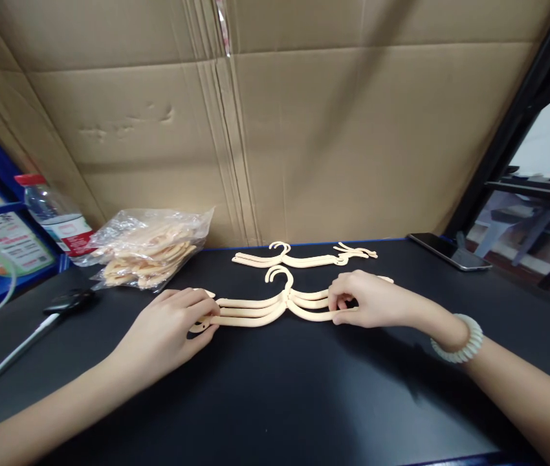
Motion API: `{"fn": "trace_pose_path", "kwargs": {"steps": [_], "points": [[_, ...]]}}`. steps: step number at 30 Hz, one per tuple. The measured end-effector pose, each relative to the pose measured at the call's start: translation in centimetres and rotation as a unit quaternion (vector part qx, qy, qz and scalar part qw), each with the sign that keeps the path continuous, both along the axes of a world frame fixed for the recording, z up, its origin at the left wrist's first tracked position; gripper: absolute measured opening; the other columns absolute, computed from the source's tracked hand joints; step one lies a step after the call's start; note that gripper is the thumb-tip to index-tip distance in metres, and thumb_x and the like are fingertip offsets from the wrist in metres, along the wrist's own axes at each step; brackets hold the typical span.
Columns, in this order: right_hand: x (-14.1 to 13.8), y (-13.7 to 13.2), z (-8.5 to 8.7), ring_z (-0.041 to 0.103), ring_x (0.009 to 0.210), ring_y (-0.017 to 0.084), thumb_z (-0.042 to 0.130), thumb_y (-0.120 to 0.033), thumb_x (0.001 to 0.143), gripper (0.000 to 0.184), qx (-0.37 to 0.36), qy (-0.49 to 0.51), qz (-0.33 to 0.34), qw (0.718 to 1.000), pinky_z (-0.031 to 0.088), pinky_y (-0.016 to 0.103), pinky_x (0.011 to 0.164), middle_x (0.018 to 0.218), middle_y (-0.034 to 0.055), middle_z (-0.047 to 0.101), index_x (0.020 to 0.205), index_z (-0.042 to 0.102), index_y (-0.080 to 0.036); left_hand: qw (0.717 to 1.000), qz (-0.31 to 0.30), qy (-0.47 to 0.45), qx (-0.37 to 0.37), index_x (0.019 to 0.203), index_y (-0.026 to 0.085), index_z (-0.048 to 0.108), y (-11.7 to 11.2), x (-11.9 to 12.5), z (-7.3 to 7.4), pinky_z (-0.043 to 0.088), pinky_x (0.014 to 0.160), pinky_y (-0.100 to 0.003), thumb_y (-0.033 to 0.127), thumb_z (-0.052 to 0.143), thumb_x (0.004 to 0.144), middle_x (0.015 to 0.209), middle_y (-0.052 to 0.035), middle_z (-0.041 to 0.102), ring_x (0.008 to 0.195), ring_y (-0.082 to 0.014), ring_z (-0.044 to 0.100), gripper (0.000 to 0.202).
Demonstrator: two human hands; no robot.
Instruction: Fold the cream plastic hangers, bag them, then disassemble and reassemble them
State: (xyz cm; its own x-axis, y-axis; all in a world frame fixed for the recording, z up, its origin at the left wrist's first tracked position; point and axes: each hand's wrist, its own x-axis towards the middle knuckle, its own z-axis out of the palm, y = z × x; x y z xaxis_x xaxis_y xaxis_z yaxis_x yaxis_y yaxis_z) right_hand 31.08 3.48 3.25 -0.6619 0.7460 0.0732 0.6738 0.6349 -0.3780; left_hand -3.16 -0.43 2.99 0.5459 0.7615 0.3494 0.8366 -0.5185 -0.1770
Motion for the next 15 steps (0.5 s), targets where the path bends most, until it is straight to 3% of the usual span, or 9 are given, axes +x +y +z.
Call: {"fn": "trace_pose_path", "kwargs": {"steps": [3,7,11,15], "points": [[-0.1,-0.2,0.2,0.057,0.069,0.014,0.065,-0.021,0.077,0.005,-0.002,-0.016,-0.001,1.000,0.041,0.026,0.064,0.075,0.0008,0.063,0.073,0.066,-0.019,1.000,-0.011,-0.020,-0.003,0.091,0.019,0.064,-0.3,0.4,-0.4,0.046,0.077,-0.040,0.015,0.055,0.083,0.092,-0.0068,0.067,0.086,-0.0263,0.064,0.013],[-0.4,-0.4,0.3,0.054,0.065,0.013,0.066,-0.025,0.077,0.006,0.011,-0.031,-0.011,0.999,0.039,0.025,0.060,0.072,-0.0006,0.058,0.075,0.065,-0.019,0.994,-0.080,-0.062,-0.040,0.103,0.019,0.063,-2.0,1.8,-0.7,0.050,0.079,-0.041,0.016,0.054,0.086,0.106,-0.0084,0.066,0.094,-0.0270,0.062,0.020],[-1.0,-0.8,0.2,0.054,0.064,0.014,0.069,-0.040,0.078,0.029,0.013,-0.020,-0.040,0.999,0.040,0.025,0.059,0.076,-0.0005,0.058,0.099,0.065,-0.020,0.985,-0.130,-0.075,-0.083,0.119,0.017,0.059,-3.9,3.0,-0.7,0.051,0.089,-0.045,0.026,0.062,0.085,0.118,-0.0109,0.065,0.107,-0.0295,0.060,0.036],[-1.1,-0.8,-0.2,0.058,0.070,0.017,0.067,-0.048,0.079,0.052,0.013,-0.012,-0.051,0.999,0.043,0.027,0.064,0.081,0.0024,0.062,0.121,0.061,-0.019,0.984,-0.133,-0.074,-0.091,0.120,0.016,0.059,-4.2,3.2,-0.7,0.052,0.091,-0.048,0.031,0.062,0.085,0.121,-0.0131,0.065,0.109,-0.0320,0.061,0.038]]}}
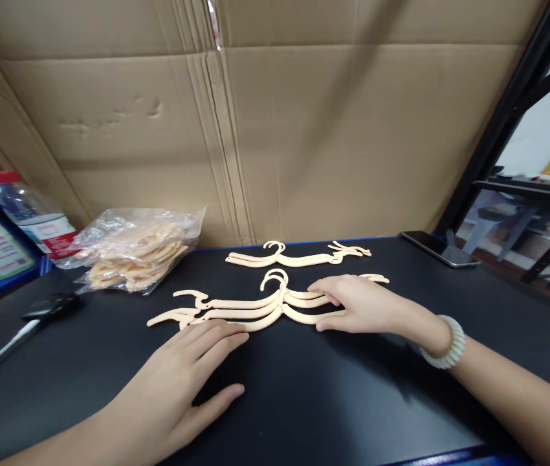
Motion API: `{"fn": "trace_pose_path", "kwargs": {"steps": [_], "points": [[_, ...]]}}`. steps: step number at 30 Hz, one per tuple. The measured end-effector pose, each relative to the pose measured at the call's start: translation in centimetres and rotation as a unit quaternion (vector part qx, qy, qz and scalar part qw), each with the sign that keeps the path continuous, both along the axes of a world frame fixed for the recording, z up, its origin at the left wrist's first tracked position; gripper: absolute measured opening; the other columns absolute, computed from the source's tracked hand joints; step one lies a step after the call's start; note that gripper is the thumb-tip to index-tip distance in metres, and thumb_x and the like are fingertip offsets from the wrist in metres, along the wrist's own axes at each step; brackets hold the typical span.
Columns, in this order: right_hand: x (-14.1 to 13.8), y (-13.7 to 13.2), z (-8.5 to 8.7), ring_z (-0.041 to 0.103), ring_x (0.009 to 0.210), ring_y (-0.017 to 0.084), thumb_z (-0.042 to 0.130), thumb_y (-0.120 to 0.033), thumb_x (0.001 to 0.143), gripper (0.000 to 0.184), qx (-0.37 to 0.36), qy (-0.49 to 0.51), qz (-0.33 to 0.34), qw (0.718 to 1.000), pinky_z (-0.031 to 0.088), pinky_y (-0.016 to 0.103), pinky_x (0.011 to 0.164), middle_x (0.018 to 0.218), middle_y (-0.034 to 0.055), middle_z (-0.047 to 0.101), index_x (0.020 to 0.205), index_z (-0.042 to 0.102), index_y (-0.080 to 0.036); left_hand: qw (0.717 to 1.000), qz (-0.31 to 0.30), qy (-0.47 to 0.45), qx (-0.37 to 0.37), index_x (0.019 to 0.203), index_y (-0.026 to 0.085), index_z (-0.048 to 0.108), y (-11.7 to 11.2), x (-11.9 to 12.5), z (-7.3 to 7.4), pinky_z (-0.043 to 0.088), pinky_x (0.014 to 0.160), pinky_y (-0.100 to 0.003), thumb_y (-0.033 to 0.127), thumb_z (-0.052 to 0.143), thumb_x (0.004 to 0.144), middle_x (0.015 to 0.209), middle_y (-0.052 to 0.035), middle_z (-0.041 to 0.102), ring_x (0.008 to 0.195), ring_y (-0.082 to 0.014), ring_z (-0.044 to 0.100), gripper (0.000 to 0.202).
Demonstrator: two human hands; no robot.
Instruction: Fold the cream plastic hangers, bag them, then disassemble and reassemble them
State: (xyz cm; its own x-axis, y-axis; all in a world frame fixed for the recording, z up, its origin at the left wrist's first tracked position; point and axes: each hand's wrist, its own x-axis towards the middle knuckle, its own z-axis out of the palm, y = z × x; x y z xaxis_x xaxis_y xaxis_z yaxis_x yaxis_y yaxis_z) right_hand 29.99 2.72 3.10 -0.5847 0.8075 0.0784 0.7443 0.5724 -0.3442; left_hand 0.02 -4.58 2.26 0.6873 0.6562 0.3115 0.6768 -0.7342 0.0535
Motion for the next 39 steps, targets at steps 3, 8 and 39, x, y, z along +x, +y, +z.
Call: {"fn": "trace_pose_path", "kwargs": {"steps": [3,8,39], "points": [[0.1,0.4,-0.3,0.059,0.070,0.018,0.065,-0.048,0.081,0.055,0.004,0.000,-0.003,1.000,0.044,0.028,0.065,0.079,0.0034,0.063,0.124,0.060,-0.015,1.000,0.001,-0.002,-0.012,0.119,0.017,0.061,0.4,-0.2,-0.2,0.053,0.092,-0.050,0.031,0.062,0.085,0.122,-0.0134,0.065,0.110,-0.0328,0.060,0.037],[0.4,1.1,-0.4,0.054,0.059,0.015,0.062,-0.041,0.083,0.035,0.021,0.019,0.025,0.999,0.039,0.026,0.058,0.069,-0.0002,0.060,0.110,0.066,-0.018,0.999,-0.003,-0.010,-0.032,0.119,0.018,0.062,1.1,-0.4,-0.6,0.050,0.097,-0.052,0.030,0.060,0.087,0.128,-0.0140,0.061,0.118,-0.0333,0.056,0.034],[0.5,1.7,-0.8,0.050,0.059,0.013,0.044,-0.014,0.082,0.018,0.166,0.073,0.009,0.983,0.037,0.025,0.058,0.065,0.0011,0.058,0.077,0.061,-0.018,0.992,-0.041,-0.097,-0.067,0.104,0.021,0.058,2.2,-0.7,-1.6,0.048,0.088,-0.038,0.015,0.045,0.091,0.108,-0.0070,0.064,0.101,-0.0224,0.058,0.020]]}}
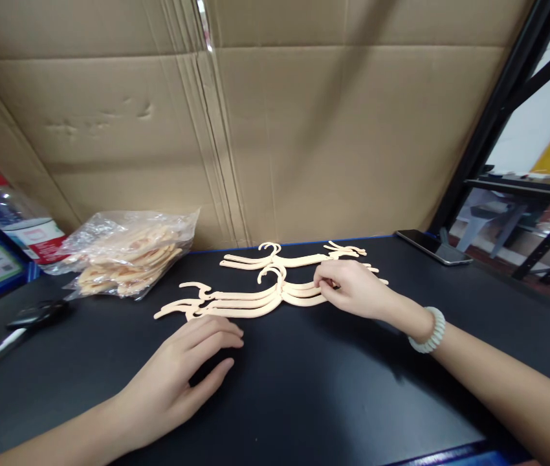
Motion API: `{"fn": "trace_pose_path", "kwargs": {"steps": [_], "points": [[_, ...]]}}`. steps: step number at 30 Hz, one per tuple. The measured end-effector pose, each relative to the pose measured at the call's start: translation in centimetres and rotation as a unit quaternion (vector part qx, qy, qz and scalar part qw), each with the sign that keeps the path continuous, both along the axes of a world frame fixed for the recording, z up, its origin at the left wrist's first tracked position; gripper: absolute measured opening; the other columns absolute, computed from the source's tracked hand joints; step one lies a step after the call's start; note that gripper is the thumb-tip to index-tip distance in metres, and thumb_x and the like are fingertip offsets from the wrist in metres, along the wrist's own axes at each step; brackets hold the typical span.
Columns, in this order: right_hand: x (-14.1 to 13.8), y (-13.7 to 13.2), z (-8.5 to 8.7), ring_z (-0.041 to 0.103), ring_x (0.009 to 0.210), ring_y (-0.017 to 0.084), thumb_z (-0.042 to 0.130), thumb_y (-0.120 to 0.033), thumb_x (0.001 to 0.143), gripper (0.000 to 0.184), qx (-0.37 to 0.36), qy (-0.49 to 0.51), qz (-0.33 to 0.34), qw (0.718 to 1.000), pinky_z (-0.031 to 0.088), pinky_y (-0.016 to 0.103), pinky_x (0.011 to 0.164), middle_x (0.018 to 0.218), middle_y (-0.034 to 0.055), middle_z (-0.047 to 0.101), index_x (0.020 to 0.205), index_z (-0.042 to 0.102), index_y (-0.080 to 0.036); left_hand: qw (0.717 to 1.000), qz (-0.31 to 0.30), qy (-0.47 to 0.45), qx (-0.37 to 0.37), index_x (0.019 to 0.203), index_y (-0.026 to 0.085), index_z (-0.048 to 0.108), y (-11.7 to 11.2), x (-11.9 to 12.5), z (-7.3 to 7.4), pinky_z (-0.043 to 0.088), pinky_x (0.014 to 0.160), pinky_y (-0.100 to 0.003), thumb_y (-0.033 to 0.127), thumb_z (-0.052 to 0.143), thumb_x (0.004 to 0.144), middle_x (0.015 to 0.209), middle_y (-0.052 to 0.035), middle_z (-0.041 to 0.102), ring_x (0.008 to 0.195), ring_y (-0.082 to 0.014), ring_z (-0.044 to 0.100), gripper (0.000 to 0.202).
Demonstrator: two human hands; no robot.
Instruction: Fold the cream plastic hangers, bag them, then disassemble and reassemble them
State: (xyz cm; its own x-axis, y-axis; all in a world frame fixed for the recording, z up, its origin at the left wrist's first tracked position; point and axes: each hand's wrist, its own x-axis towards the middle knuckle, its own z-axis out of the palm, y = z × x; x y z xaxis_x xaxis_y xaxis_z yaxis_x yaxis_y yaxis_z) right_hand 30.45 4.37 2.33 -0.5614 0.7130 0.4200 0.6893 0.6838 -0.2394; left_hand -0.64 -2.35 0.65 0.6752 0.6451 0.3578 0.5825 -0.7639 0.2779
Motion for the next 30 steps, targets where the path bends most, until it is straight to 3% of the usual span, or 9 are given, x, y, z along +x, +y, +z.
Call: {"fn": "trace_pose_path", "kwargs": {"steps": [4,13,17,22,30], "points": [[-0.4,-0.9,0.2,0.038,0.050,0.010,0.044,-0.009,0.073,0.017,-0.032,-0.021,0.040,0.998,0.030,0.024,0.053,0.055,-0.0037,0.047,0.063,0.055,-0.019,1.000,-0.008,-0.018,-0.008,0.083,0.021,0.053,0.0,0.1,0.0,0.044,0.069,-0.031,0.009,0.040,0.088,0.081,-0.0026,0.060,0.075,-0.0183,0.055,0.018],[-1.6,-2.2,-0.3,0.035,0.045,0.006,0.045,-0.005,0.062,0.017,-0.158,-0.004,0.150,0.976,0.027,0.019,0.047,0.050,-0.0066,0.042,0.059,0.057,-0.017,1.000,-0.021,-0.023,-0.003,0.075,0.021,0.045,0.2,-0.3,-0.4,0.036,0.060,-0.027,0.007,0.036,0.086,0.068,0.0011,0.054,0.063,-0.0154,0.048,0.020],[-1.6,-1.9,-1.1,0.033,0.045,0.005,0.045,-0.005,0.061,0.016,-0.174,-0.009,0.160,0.972,0.025,0.019,0.046,0.049,-0.0066,0.041,0.056,0.055,-0.016,0.999,-0.024,-0.023,-0.006,0.073,0.021,0.045,0.3,-0.3,-0.5,0.036,0.060,-0.027,0.006,0.035,0.087,0.066,0.0013,0.053,0.061,-0.0149,0.048,0.023],[-1.7,-1.8,-1.2,0.034,0.045,0.006,0.044,-0.005,0.062,0.019,-0.201,0.002,0.166,0.965,0.026,0.019,0.046,0.050,-0.0061,0.044,0.060,0.060,-0.016,0.998,0.005,-0.050,-0.047,0.085,0.021,0.052,0.3,-0.1,-0.3,0.041,0.063,-0.025,0.011,0.042,0.087,0.076,0.0008,0.059,0.067,-0.0139,0.055,0.014],[-1.7,-2.0,-0.5,0.034,0.045,0.006,0.045,-0.005,0.061,0.022,-0.223,-0.009,0.163,0.961,0.025,0.019,0.045,0.050,-0.0062,0.044,0.065,0.064,-0.015,0.998,0.038,-0.012,-0.043,0.073,0.021,0.043,0.3,0.0,-0.3,0.036,0.054,-0.023,0.019,0.043,0.090,0.064,0.0035,0.052,0.056,-0.0118,0.049,0.017]]}}
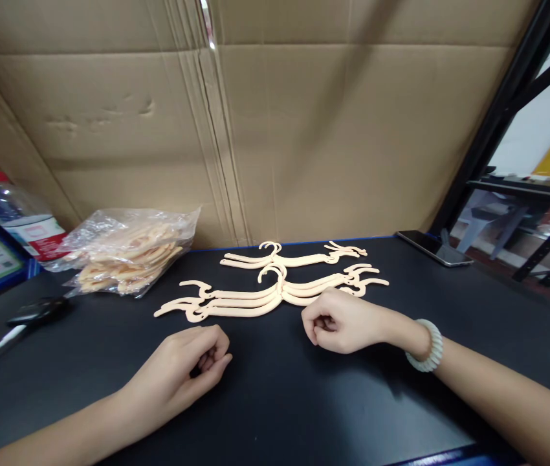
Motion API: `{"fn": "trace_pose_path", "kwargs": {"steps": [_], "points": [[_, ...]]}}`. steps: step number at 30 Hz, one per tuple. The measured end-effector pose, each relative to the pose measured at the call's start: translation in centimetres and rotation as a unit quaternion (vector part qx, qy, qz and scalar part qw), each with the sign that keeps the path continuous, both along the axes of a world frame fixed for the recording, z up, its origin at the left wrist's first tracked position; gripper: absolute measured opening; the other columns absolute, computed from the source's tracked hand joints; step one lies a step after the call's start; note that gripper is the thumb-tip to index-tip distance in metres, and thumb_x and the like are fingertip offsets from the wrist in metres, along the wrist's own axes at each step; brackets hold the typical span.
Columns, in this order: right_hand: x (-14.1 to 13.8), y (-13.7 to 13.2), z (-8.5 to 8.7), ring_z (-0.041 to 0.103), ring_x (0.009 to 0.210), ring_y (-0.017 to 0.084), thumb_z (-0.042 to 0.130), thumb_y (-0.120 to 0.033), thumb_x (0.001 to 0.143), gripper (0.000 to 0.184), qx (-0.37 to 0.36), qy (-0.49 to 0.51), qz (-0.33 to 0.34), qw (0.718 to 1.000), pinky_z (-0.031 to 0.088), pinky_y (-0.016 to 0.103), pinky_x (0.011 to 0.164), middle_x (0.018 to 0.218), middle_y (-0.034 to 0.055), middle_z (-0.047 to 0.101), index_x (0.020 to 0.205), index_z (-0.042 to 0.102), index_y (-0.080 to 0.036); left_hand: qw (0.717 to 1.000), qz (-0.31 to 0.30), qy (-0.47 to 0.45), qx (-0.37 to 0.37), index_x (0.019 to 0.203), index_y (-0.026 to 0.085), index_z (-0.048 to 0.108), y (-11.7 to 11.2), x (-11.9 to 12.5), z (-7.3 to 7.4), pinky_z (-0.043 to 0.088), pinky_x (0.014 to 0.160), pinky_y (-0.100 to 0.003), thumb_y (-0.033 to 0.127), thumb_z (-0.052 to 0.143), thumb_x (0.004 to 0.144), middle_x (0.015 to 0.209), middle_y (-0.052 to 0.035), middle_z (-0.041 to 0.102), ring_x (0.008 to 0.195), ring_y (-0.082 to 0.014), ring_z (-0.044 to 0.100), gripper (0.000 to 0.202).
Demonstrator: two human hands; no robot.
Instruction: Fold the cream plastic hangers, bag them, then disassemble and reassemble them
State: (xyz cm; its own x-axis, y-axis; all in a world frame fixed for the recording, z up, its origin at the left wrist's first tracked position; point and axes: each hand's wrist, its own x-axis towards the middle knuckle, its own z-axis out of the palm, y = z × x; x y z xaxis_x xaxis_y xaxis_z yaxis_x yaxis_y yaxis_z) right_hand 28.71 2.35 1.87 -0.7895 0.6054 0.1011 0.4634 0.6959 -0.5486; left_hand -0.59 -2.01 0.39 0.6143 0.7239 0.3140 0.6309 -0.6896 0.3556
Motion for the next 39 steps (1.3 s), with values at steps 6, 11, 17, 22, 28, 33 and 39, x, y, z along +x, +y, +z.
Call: {"fn": "trace_pose_path", "kwargs": {"steps": [6,11,17,22,28,33,39], "points": [[0.00,-0.08,0.14,0.034,0.045,0.005,0.046,-0.005,0.062,0.021,-0.007,-0.002,0.004,1.000,0.025,0.018,0.045,0.050,-0.0067,0.042,0.066,0.064,-0.015,1.000,-0.008,0.022,0.002,0.069,0.022,0.034,0.13,-0.15,-0.17,0.031,0.052,-0.023,0.023,0.040,0.095,0.060,0.0047,0.046,0.053,-0.0116,0.043,0.027],[0.08,-0.13,0.22,0.033,0.045,0.005,0.047,-0.005,0.061,0.020,-0.014,-0.006,0.007,1.000,0.026,0.018,0.045,0.051,-0.0071,0.041,0.067,0.064,-0.015,0.999,0.019,0.006,-0.031,0.070,0.023,0.032,0.33,-0.31,-0.38,0.031,0.051,-0.024,0.029,0.040,0.096,0.062,0.0045,0.047,0.053,-0.0124,0.042,0.028],[0.11,-0.12,0.04,0.037,0.047,0.006,0.051,-0.008,0.066,0.013,-0.038,-0.015,-0.008,0.999,0.029,0.018,0.046,0.054,-0.0060,0.045,0.070,0.062,-0.015,0.998,0.022,0.013,-0.050,0.080,0.023,0.040,0.24,-0.12,0.03,0.034,0.055,-0.025,0.027,0.033,0.097,0.067,0.0026,0.053,0.057,-0.0147,0.049,0.018],[0.08,0.07,-0.16,0.039,0.048,0.006,0.058,-0.015,0.072,0.006,-0.041,-0.023,-0.023,0.999,0.030,0.017,0.046,0.055,-0.0066,0.044,0.067,0.054,-0.017,0.999,0.016,0.036,-0.023,0.078,0.023,0.035,0.00,-0.06,0.12,0.034,0.055,-0.026,0.022,0.029,0.095,0.068,0.0013,0.053,0.057,-0.0155,0.048,0.019],[0.02,0.07,-0.49,0.040,0.048,0.005,0.056,-0.009,0.065,0.012,-0.031,-0.042,-0.035,0.998,0.030,0.017,0.046,0.054,-0.0073,0.045,0.061,0.049,-0.018,1.000,0.008,0.016,-0.016,0.067,0.023,0.026,0.29,-0.21,-0.37,0.030,0.051,-0.025,0.023,0.038,0.094,0.060,0.0048,0.043,0.053,-0.0127,0.040,0.029],[0.11,0.18,-0.70,0.032,0.047,0.005,0.056,-0.013,0.072,0.025,0.005,-0.036,-0.019,0.999,0.025,0.019,0.046,0.051,-0.0080,0.038,0.055,0.038,-0.018,0.997,0.024,0.005,-0.071,0.075,0.022,0.038,0.23,-0.28,-0.16,0.033,0.053,-0.025,0.025,0.042,0.093,0.065,0.0042,0.049,0.056,-0.0126,0.044,0.019],[-0.11,0.05,-0.44,0.041,0.050,0.006,0.058,-0.016,0.074,0.010,-0.004,0.035,-0.024,0.999,0.033,0.018,0.046,0.057,-0.0049,0.048,0.065,0.052,-0.017,0.995,0.018,-0.009,-0.097,0.089,0.022,0.047,0.22,-0.10,0.17,0.037,0.056,-0.025,0.021,0.044,0.090,0.071,0.0039,0.054,0.060,-0.0130,0.049,0.003]]}}
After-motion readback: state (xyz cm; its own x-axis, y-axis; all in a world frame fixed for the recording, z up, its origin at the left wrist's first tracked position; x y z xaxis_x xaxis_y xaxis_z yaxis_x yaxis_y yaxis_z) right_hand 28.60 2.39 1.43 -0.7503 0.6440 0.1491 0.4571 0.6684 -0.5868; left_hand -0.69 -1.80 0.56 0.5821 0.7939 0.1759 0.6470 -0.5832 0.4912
